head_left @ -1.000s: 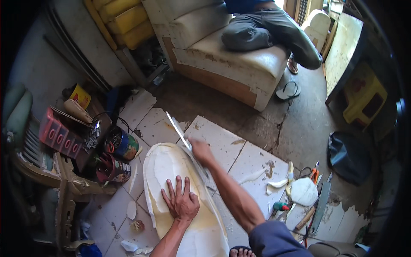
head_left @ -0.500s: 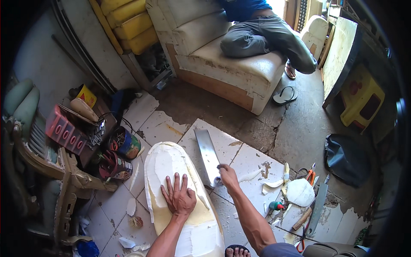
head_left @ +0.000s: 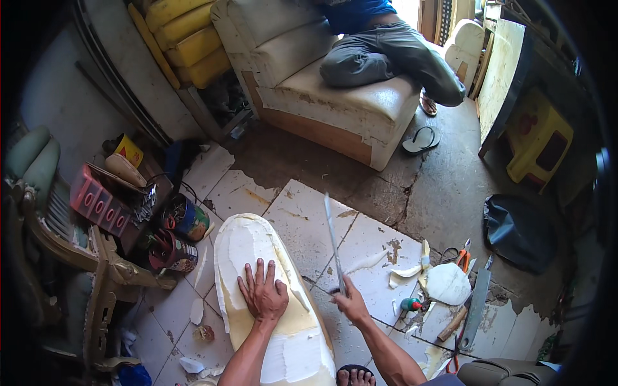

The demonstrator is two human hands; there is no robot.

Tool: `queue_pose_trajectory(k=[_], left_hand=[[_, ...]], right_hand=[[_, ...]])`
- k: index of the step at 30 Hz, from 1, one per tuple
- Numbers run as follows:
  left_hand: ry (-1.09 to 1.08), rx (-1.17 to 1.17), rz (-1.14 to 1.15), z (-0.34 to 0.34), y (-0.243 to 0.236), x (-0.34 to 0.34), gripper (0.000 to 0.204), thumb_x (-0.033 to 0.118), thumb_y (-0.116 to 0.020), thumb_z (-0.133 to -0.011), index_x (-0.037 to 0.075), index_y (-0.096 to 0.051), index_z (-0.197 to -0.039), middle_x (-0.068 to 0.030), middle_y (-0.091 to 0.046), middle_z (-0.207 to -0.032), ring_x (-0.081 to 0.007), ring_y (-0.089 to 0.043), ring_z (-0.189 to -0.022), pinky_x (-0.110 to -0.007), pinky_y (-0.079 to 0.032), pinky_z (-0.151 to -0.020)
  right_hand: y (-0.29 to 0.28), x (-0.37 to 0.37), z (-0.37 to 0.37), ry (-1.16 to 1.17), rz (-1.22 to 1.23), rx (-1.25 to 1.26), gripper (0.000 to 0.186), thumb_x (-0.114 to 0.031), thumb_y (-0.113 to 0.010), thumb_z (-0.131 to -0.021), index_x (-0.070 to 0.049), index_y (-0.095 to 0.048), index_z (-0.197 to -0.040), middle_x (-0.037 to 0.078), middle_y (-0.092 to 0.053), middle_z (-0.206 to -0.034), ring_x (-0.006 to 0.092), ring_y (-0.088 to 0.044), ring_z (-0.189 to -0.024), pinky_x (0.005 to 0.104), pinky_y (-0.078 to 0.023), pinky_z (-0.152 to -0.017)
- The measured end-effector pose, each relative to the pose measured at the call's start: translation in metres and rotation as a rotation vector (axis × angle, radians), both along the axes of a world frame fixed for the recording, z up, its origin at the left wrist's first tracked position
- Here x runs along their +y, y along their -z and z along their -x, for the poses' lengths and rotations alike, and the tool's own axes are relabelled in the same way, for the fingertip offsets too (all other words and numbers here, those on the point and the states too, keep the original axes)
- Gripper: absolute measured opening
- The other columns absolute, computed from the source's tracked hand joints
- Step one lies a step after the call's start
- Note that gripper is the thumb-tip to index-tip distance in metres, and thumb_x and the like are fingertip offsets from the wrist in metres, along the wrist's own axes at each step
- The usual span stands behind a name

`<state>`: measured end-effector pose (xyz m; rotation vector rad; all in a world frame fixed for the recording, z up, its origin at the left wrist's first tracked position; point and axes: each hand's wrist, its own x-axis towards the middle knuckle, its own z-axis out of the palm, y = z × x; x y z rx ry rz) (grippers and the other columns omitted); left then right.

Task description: The person shapes a piece of seat foam using a long blade, slicing off thin layers to contour the surface and then uses a coarse sanding block to smooth the edges.

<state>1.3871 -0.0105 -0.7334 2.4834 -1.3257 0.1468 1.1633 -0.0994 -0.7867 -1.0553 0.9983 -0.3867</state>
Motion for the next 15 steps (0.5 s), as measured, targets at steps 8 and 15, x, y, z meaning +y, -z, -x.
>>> queue_pose_trajectory(k=[8,15], left_hand=[[0.053,-0.011,0.007,-0.021,-0.004,0.01,0.055,0.024,-0.056,-0.09,0.005,-0.063,-0.141,-0.014,-0.056,-0.153,-0.0349,-0.044,-0.148,-0.056,-0.022,-0.125],[0.045,-0.049,0.047,-0.009,0.0,0.011,0.051,0.017,-0.05,-0.09,0.002,-0.063,-0.137,-0.0175,-0.059,-0.148,-0.0369,-0.049,-0.143,-0.057,-0.028,-0.122]], right_hand=[[-0.036,0.018,-0.011,0.04,0.816,0.884,0.087,-0.054,-0.078,-0.085,-0.004,-0.051,-0.151,0.036,-0.034,-0.159,0.0512,-0.032,-0.148,0.0676,-0.021,-0.119],[-0.068,-0.117,-0.251,-0.128,0.781,-0.042,0.08,-0.052,-0.056,-0.102,0.004,-0.039,-0.156,0.028,-0.042,-0.159,0.0419,-0.039,-0.149,0.0434,-0.032,-0.124]])
